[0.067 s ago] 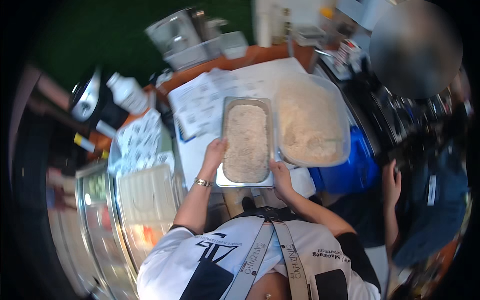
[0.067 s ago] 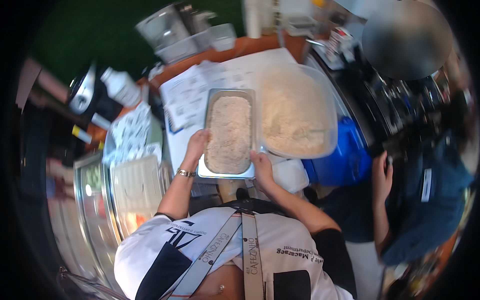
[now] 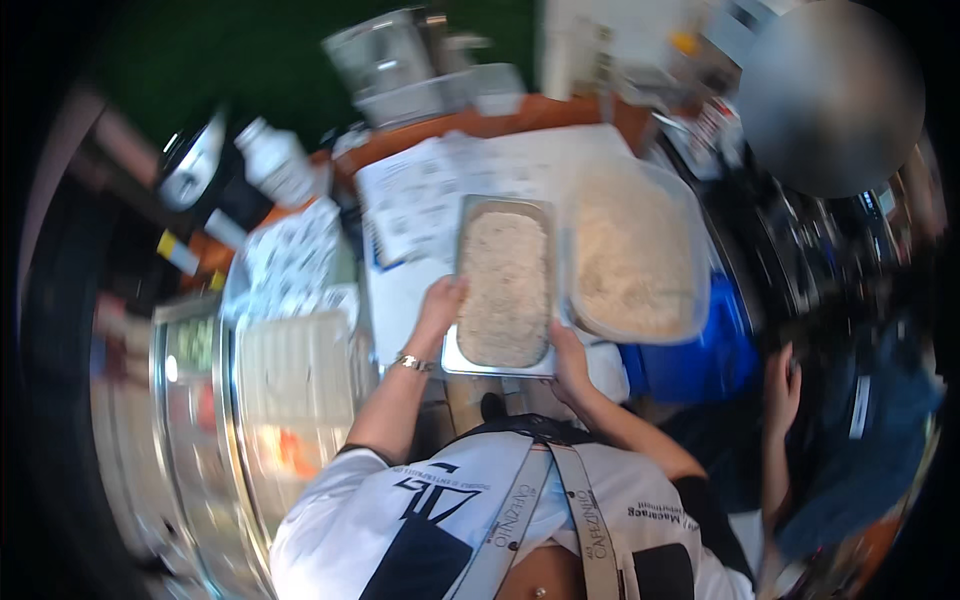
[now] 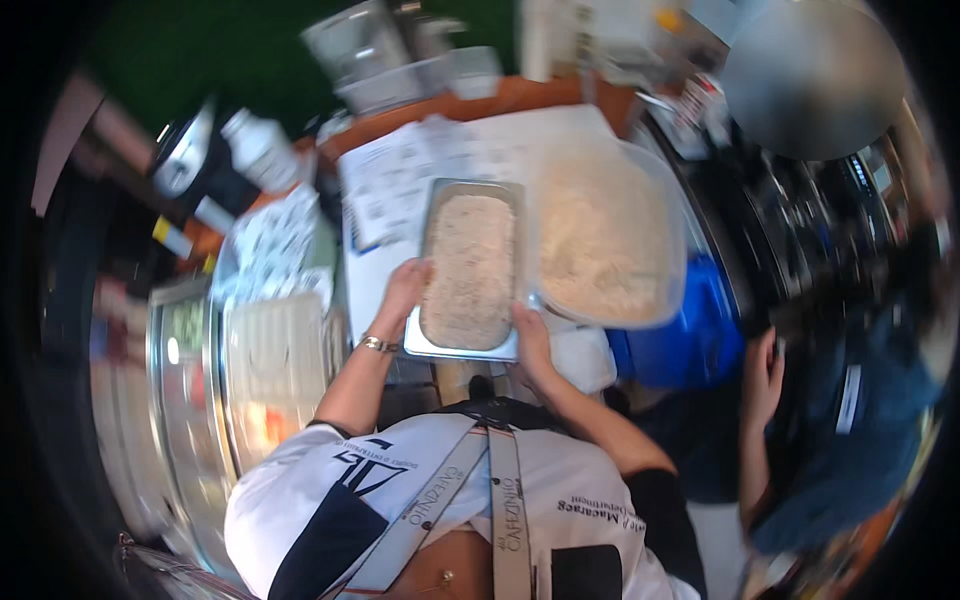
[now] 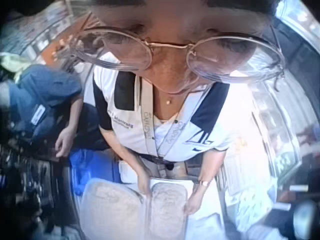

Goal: The person scoops a thick, beige food mixture from a large plastic container into a rectangular metal tray using a spoon. They repeatedly transfer the mixture, scraping the sides of the container to empty it into the tray.

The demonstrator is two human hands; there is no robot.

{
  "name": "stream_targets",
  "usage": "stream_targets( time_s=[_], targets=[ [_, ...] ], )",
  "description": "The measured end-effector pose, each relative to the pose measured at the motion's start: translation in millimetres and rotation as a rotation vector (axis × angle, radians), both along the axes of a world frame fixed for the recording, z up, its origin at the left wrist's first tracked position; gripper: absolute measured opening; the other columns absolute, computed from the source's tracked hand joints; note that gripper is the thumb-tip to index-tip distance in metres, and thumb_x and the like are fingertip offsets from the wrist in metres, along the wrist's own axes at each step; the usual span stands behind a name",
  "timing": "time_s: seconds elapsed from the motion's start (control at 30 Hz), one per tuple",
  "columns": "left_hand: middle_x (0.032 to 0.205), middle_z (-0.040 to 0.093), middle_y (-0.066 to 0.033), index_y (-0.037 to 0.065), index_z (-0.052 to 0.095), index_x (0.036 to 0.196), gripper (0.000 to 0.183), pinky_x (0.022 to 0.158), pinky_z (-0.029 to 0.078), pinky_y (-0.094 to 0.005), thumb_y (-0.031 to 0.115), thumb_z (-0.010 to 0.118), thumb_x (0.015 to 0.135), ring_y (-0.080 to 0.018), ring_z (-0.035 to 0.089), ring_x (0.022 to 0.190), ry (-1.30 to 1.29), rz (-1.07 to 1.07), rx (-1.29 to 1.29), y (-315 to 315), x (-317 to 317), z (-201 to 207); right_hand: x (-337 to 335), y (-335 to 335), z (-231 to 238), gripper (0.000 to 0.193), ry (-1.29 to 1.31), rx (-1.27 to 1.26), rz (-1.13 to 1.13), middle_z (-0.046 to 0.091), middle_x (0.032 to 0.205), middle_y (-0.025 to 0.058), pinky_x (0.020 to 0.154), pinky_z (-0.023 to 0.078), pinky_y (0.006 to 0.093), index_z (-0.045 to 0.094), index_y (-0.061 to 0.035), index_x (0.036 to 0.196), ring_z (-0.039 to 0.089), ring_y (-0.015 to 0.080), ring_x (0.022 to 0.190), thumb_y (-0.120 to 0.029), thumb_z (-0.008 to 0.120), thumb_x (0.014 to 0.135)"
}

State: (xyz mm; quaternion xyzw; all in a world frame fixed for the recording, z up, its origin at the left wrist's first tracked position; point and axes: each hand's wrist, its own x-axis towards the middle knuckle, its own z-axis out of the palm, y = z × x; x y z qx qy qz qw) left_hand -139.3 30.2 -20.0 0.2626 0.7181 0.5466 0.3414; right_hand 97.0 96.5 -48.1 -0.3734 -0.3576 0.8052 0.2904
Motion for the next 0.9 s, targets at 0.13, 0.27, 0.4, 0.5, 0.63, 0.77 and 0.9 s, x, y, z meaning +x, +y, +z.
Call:
stream_targets(
  time_s=[0.13,0.27,0.4,0.5,0.63,0.77,0.9],
  targets=[
    [0.073,0.063,-0.0092,-0.002,0.064,0.084,0.039,0.064,0.047,-0.0356,0.035,0.059,0.094,-0.0155,0.055,0.067,0.085,0.062,0.150,-16.3,51.1,2.0,42.3,12.7,-30.5,0.039,0.002,0.098,0.043,0.059,0.122,0.0113,0.096,0.044,0.0332,0.055,0.0011,0.123,0.057,0.0208,0.110,-0.030,0.049,0.101],
    [0.063,0.054,-0.0113,-0.001,0.058,0.073,0.046,0.058,0.042,-0.0373,0.040,0.064,0.091,-0.0151,0.046,0.061,0.203,0.333,0.029,-78.2,103.2,5.8,69.5,-27.9,43.7,0.041,-0.006,0.276,0.258,0.061,0.113,0.0110,0.090,0.046,0.0326,0.056,0.0023,0.117,0.059,0.0209,0.102,-0.034,0.046,0.102],
    [0.067,0.055,-0.0024,-0.001,0.060,0.082,0.035,0.058,0.042,-0.0318,0.032,0.063,0.094,-0.0090,0.045,0.063,0.070,0.657,0.235,-142.1,169.9,71.0,75.5,-31.4,88.6,0.037,-0.014,0.392,0.535,0.061,0.105,0.0094,0.086,0.047,0.0314,0.055,0.0024,0.111,0.059,0.0170,0.096,-0.032,0.049,0.101],
    [0.076,0.057,0.0055,0.000,0.063,0.097,0.022,0.061,0.044,-0.0233,0.021,0.058,0.098,-0.0021,0.048,0.069,0.027,0.776,0.382,-216.4,220.6,72.5,89.3,-71.4,85.0,0.032,0.140,0.357,0.772,0.062,0.104,0.0088,0.085,0.047,0.0299,0.055,0.0029,0.111,0.058,0.0151,0.094,-0.027,0.053,0.100],
    [0.095,0.065,0.0005,0.000,0.061,0.109,0.022,0.074,0.050,-0.0235,0.019,0.057,0.098,-0.0046,0.058,0.084,0.013,1.064,0.453,-293.5,282.1,93.5,75.7,-125.5,91.2,0.026,0.191,0.397,1.069,0.063,0.102,0.0072,0.081,0.047,0.0275,0.057,0.0030,0.111,0.058,0.0126,0.090,-0.019,0.058,0.097],
    [0.094,0.064,-0.0012,-0.001,0.062,0.107,0.026,0.075,0.049,-0.0241,0.023,0.055,0.100,-0.0053,0.056,0.086,0.087,1.350,0.384,-369.2,341.6,77.8,56.6,-198.0,71.3,0.019,0.238,0.371,1.347,0.065,0.095,0.0046,0.076,0.048,0.0252,0.061,0.0021,0.106,0.058,0.0094,0.083,-0.014,0.061,0.095],
    [0.082,0.058,0.0025,0.002,0.060,0.092,0.025,0.064,0.042,-0.0236,0.025,0.055,0.100,-0.0041,0.048,0.074,0.115,1.612,0.211,-445.1,383.3,27.5,49.5,-282.7,48.5,0.013,0.207,0.287,1.561,0.062,0.083,-0.0012,0.067,0.044,0.0231,0.062,-0.0013,0.092,0.052,0.0057,0.074,-0.014,0.065,0.093]
  ],
)
